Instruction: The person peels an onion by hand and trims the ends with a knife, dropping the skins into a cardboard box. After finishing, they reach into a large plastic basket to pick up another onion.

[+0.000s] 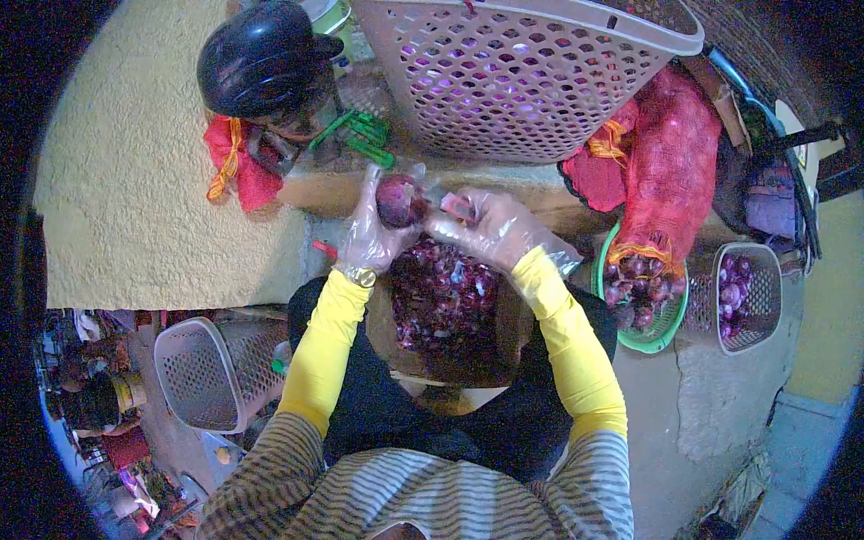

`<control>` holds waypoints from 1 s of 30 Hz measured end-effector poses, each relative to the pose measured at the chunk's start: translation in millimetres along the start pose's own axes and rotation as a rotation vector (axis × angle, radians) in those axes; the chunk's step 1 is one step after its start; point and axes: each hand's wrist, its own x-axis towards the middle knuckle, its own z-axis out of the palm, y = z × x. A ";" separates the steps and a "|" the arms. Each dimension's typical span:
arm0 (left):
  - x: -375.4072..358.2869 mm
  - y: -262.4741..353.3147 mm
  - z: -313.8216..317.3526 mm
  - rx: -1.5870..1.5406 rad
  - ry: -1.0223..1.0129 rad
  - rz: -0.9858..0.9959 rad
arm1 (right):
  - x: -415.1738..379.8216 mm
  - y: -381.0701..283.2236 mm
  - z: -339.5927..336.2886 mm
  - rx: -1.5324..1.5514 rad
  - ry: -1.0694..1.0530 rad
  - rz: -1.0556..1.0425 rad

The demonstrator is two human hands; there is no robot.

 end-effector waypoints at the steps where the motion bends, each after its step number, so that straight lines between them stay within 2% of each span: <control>1: 5.7 -5.5 -12.6 0.202 0.003 0.133 | 2.0 3.5 3.6 0.001 0.000 0.000; 3: -1.0 -3.1 4.4 0.198 0.028 0.085 | 5.4 8.6 9.8 0.195 0.154 -0.017; 5: -9.1 -2.8 13.7 0.195 0.053 0.036 | 7.1 10.5 8.9 0.150 0.157 -0.044; 10: -26.8 -4.9 16.7 1.676 0.247 0.490 | 16.2 33.0 22.5 0.565 0.125 -0.069; 11: -29.1 -4.1 22.5 1.676 0.245 0.488 | 15.8 31.9 21.3 0.565 0.126 -0.068; 13: -32.5 -2.1 35.4 1.415 0.162 0.445 | 14.4 29.4 17.1 0.509 0.075 -0.044; 14: -22.7 -5.2 21.5 1.415 0.162 0.445 | 13.1 25.3 15.7 0.509 0.075 -0.044; 16: 4.4 -13.4 -17.5 0.181 0.060 0.077 | 9.0 14.0 11.5 0.314 0.165 -0.041; 17: -3.5 -11.0 -12.0 0.182 0.060 0.077 | 7.0 7.8 6.3 0.314 0.165 -0.041; 19: -26.4 -5.0 7.3 1.621 0.113 0.422 | 3.0 -3.9 -3.7 0.024 0.064 -0.017; 20: -25.4 -5.4 6.4 1.621 0.112 0.422 | 3.3 -7.7 -4.1 -0.057 0.084 0.028; 25: -11.7 -18.5 -9.8 1.234 -0.210 0.433 | 2.3 -16.1 -5.7 -0.184 0.110 -0.019; 26: -8.6 -20.5 -13.0 1.235 -0.209 0.433 | 3.0 -16.4 -4.8 -0.222 0.154 -0.056; 30: 6.2 -31.1 -20.8 0.631 -0.034 0.070 | 2.9 -17.8 -3.8 -0.249 0.153 -0.068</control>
